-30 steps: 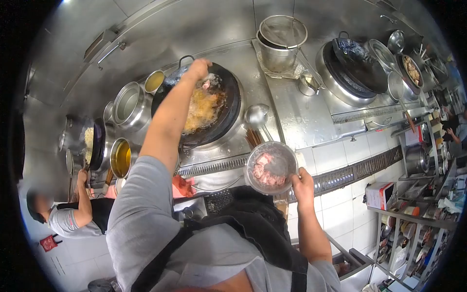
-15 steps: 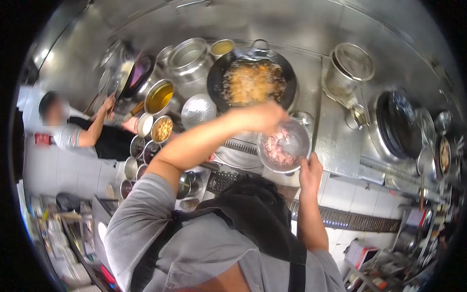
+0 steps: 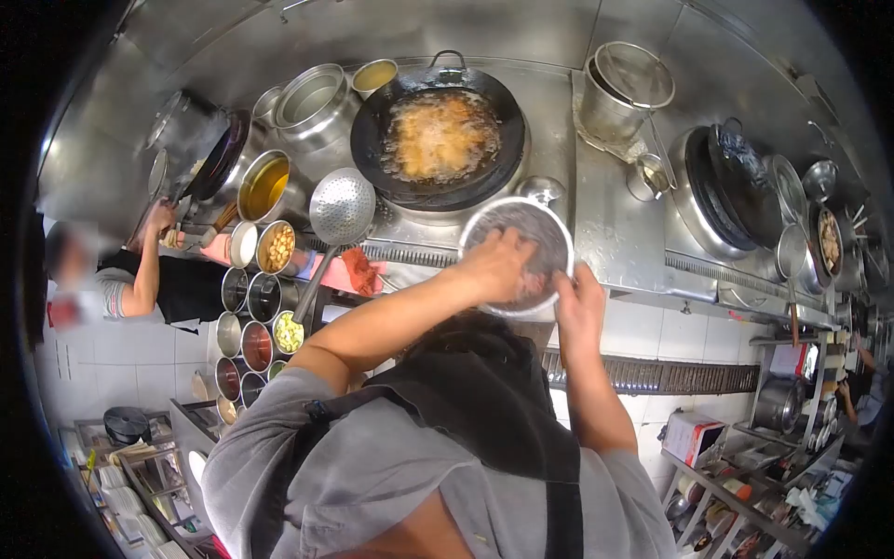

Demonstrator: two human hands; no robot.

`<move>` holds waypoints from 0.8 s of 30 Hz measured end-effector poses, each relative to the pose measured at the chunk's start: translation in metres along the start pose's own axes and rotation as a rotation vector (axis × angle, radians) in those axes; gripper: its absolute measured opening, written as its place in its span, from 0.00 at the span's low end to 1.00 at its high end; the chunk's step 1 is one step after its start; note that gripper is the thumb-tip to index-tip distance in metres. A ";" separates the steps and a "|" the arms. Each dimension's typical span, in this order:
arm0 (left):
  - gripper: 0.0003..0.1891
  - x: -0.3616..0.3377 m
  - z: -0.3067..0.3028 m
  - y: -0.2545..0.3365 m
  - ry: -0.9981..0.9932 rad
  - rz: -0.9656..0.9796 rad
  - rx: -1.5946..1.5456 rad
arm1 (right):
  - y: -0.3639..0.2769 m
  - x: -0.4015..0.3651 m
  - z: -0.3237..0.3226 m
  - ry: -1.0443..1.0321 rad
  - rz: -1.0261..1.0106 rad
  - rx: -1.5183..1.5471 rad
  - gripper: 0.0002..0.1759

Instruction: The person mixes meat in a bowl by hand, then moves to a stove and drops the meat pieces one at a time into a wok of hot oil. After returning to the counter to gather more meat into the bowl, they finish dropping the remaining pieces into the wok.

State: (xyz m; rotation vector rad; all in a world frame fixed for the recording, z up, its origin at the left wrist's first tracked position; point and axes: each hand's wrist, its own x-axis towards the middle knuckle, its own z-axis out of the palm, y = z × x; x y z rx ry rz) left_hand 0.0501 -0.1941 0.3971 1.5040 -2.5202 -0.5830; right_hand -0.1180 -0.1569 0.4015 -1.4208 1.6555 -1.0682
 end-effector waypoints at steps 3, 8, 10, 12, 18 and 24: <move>0.20 0.016 0.014 -0.024 0.122 -0.060 -0.071 | 0.003 0.029 0.029 -0.035 -0.125 -0.075 0.11; 0.11 0.043 -0.014 -0.082 0.141 -0.213 -0.377 | 0.015 0.068 0.051 -0.111 -0.132 -0.146 0.13; 0.14 0.033 -0.055 -0.078 0.134 -0.189 -0.364 | 0.008 0.069 0.053 -0.154 -0.114 -0.119 0.14; 0.17 0.034 -0.069 -0.092 0.096 -0.137 -0.333 | 0.001 0.071 0.056 -0.150 -0.116 -0.094 0.14; 0.18 0.013 -0.041 -0.110 0.171 0.009 0.161 | -0.022 0.080 0.077 -0.178 -0.105 -0.052 0.13; 0.19 0.004 -0.008 -0.133 0.192 0.070 -0.042 | -0.016 0.082 0.099 -0.171 -0.166 -0.086 0.13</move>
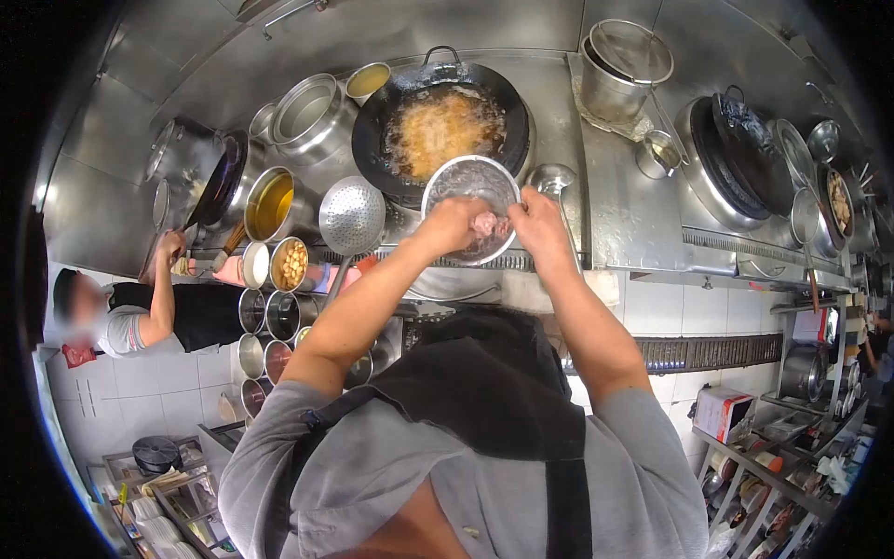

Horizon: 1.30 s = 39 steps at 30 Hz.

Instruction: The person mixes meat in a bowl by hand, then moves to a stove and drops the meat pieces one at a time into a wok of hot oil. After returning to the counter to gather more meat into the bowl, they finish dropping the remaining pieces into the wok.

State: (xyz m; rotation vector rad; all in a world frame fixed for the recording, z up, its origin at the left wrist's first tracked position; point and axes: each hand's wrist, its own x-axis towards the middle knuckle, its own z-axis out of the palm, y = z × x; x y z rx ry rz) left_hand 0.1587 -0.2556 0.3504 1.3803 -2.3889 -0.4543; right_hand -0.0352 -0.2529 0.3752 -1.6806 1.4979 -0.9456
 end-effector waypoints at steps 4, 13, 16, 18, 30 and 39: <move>0.18 -0.005 -0.018 -0.007 -0.003 -0.123 -0.139 | 0.019 0.007 0.011 0.009 0.069 0.054 0.14; 0.12 0.003 -0.044 -0.043 -0.027 -0.441 -0.604 | 0.018 0.019 0.034 -0.059 0.079 0.043 0.14; 0.13 -0.001 -0.071 -0.058 0.105 -0.400 -1.014 | 0.028 0.020 0.043 -0.060 0.146 0.202 0.14; 0.13 0.001 -0.082 -0.088 0.139 -0.419 -1.020 | 0.038 0.018 0.044 -0.047 0.158 0.177 0.14; 0.19 0.061 -0.076 -0.253 -0.318 -0.773 0.119 | 0.074 -0.037 0.008 0.116 0.355 0.149 0.13; 0.23 0.145 -0.109 -0.296 0.086 -0.357 0.398 | 0.049 -0.065 -0.006 0.206 0.370 0.274 0.07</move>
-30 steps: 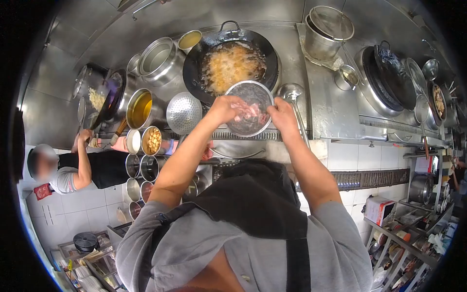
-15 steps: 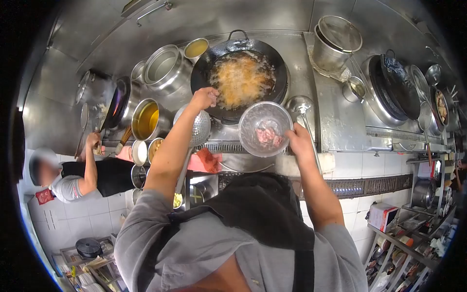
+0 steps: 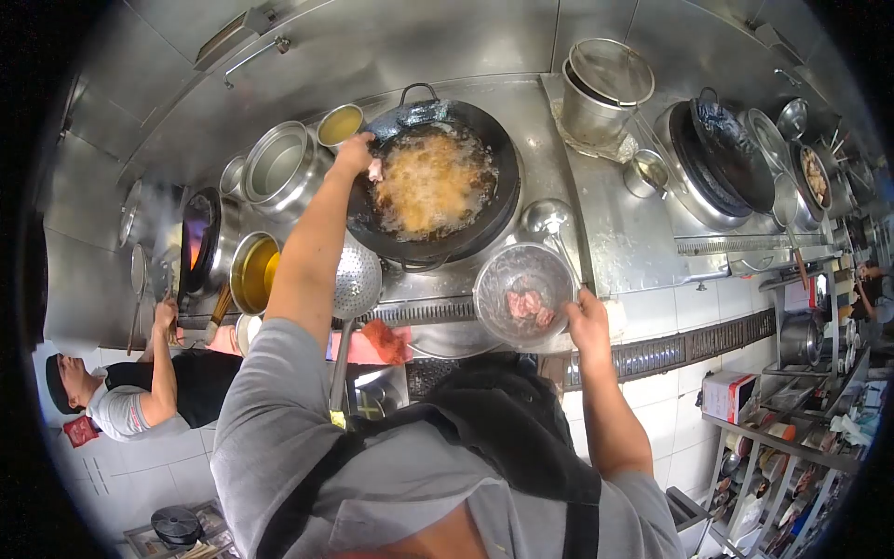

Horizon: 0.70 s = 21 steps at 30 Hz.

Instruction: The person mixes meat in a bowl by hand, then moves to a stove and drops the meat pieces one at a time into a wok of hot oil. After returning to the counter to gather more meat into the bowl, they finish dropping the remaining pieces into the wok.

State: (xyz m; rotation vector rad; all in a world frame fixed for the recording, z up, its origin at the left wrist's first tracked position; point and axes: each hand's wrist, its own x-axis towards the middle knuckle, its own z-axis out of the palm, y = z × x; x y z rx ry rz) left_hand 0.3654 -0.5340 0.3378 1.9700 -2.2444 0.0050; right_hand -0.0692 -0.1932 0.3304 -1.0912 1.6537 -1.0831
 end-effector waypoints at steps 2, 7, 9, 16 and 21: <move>0.22 0.011 -0.030 0.016 -0.011 -0.019 0.006 | 0.019 0.005 -0.006 -0.028 0.032 -0.057 0.10; 0.19 -0.053 -0.134 0.109 0.496 0.274 -0.366 | 0.003 0.005 -0.002 -0.031 0.018 -0.167 0.10; 0.18 -0.096 -0.149 0.150 0.388 0.352 -0.451 | 0.002 0.015 0.008 0.001 -0.085 -0.246 0.11; 0.30 -0.182 -0.075 0.216 -0.514 0.315 -0.248 | -0.064 0.030 0.037 -0.073 -0.254 -0.161 0.13; 0.26 -0.232 -0.038 0.246 -0.298 0.242 -0.621 | -0.068 0.032 0.051 -0.143 -0.327 -0.227 0.12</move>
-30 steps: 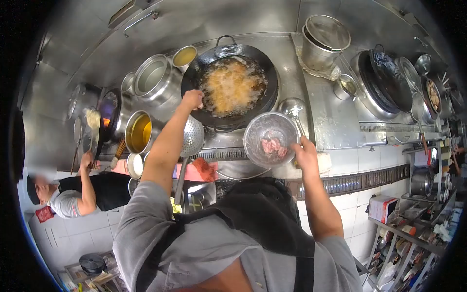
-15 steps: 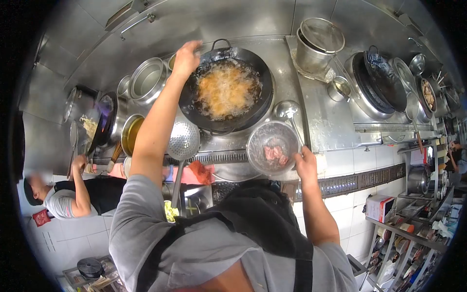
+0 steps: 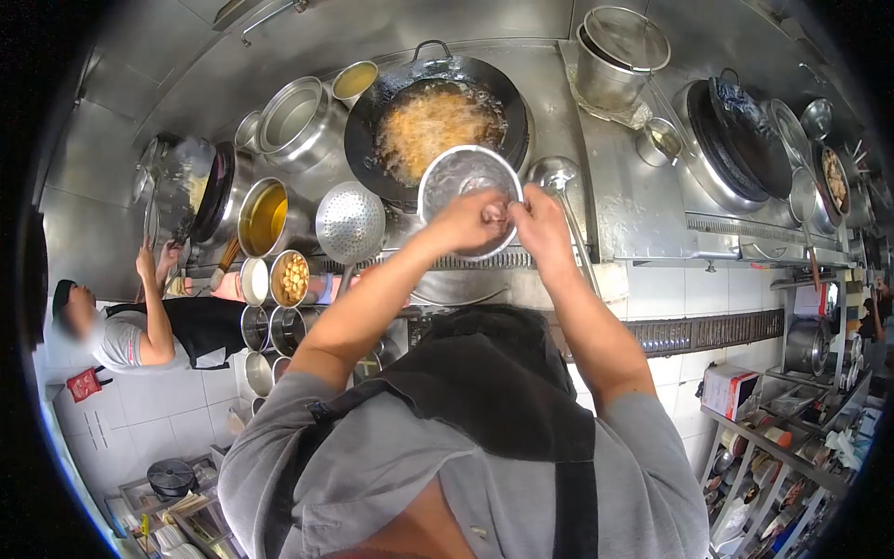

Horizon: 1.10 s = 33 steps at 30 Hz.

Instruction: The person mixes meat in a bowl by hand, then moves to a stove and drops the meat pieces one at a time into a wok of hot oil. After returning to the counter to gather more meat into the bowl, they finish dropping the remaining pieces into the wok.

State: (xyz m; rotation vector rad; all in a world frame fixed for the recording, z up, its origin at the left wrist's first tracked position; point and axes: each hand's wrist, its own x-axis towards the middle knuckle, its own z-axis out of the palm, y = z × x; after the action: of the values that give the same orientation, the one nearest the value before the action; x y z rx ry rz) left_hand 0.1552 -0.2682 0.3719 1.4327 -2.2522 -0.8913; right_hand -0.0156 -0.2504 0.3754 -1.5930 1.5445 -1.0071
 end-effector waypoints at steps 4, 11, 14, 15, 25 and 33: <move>0.19 -0.003 0.012 0.005 0.023 -0.031 -0.036 | 0.008 0.000 0.001 -0.059 0.033 0.008 0.11; 0.19 0.001 0.023 -0.006 -0.253 0.078 -0.037 | 0.027 -0.003 -0.004 0.022 0.023 -0.063 0.10; 0.20 0.002 0.028 -0.003 -0.265 0.201 -0.137 | 0.036 -0.004 -0.011 0.058 0.042 -0.100 0.10; 0.20 0.004 0.031 -0.001 -0.271 0.208 -0.133 | 0.037 -0.005 -0.014 0.068 0.045 -0.098 0.10; 0.13 0.127 -0.004 -0.067 -0.041 -0.163 -0.570 | 0.087 -0.037 -0.066 0.163 0.339 -0.018 0.14; 0.24 0.246 -0.018 -0.115 -0.091 -0.076 0.543 | 0.103 -0.101 -0.097 0.307 0.390 0.043 0.08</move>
State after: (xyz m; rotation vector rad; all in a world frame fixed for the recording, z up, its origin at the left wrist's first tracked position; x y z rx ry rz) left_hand 0.1361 -0.5286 0.2961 1.7317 -2.6549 -0.3748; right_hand -0.1486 -0.1517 0.3219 -1.0806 1.9312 -1.0850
